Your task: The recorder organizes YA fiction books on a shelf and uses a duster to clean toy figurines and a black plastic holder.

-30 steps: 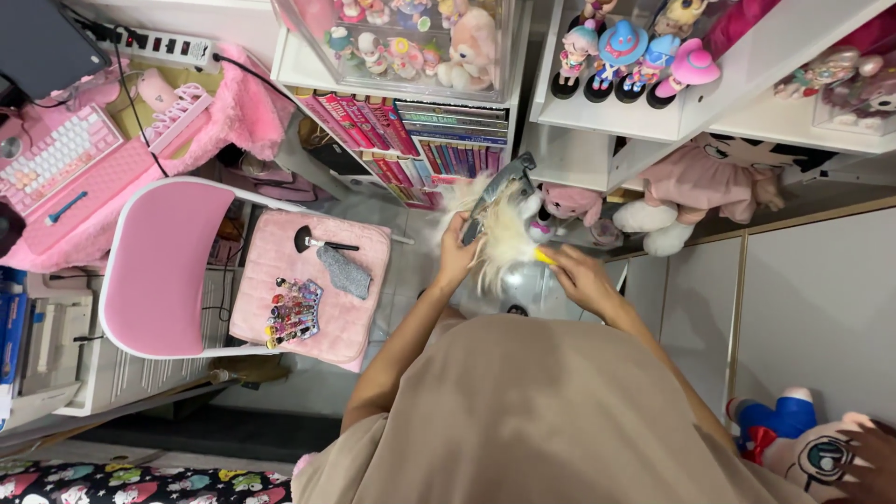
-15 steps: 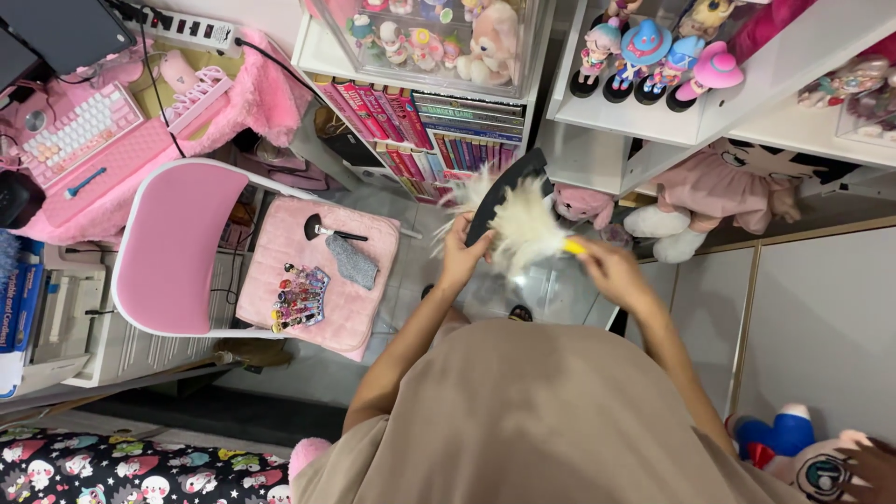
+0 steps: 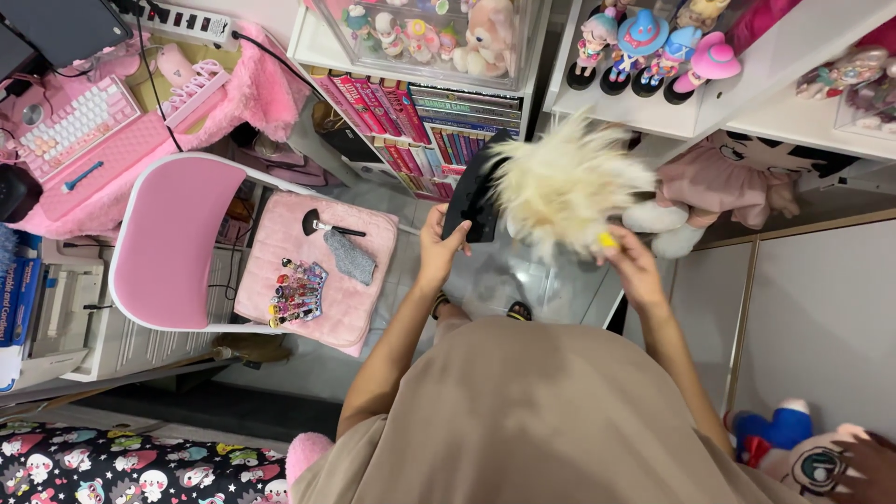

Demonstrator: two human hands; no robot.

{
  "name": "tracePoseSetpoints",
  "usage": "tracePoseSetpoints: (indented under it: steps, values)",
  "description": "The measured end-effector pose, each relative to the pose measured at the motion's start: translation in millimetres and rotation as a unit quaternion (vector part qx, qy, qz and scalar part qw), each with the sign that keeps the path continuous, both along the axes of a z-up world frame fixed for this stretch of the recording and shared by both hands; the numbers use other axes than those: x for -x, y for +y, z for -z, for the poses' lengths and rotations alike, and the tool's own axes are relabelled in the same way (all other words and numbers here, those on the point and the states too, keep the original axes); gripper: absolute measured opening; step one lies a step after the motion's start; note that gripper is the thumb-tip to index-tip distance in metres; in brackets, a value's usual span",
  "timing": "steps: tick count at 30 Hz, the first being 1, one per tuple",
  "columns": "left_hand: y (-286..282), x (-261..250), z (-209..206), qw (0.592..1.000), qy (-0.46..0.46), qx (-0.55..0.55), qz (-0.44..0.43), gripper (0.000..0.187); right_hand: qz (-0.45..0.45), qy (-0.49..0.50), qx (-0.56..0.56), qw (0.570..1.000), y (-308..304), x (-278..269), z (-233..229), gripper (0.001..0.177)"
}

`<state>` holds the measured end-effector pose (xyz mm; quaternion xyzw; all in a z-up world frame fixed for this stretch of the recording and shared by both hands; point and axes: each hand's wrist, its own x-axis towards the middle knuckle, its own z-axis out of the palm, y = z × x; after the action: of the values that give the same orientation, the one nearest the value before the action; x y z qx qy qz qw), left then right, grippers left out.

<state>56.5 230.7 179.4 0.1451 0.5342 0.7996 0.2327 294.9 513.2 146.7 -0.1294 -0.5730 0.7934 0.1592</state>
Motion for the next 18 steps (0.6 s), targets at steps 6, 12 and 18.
tracePoseSetpoints:
  steps: [6,12,18]
  values:
    - [8,-10,-3,0.998,0.052,0.042,0.015,0.026,-0.118,-0.102,-0.447,0.881,-12,20,-48,0.041]
    - [10,-19,-19,0.997,0.062,0.047,0.022,0.028,0.169,-0.108,-0.573,0.794,-5,20,-67,0.032]
    - [10,-15,-24,0.995,0.091,0.046,0.013,0.031,0.182,-0.179,-0.417,0.872,-11,11,-54,0.035]
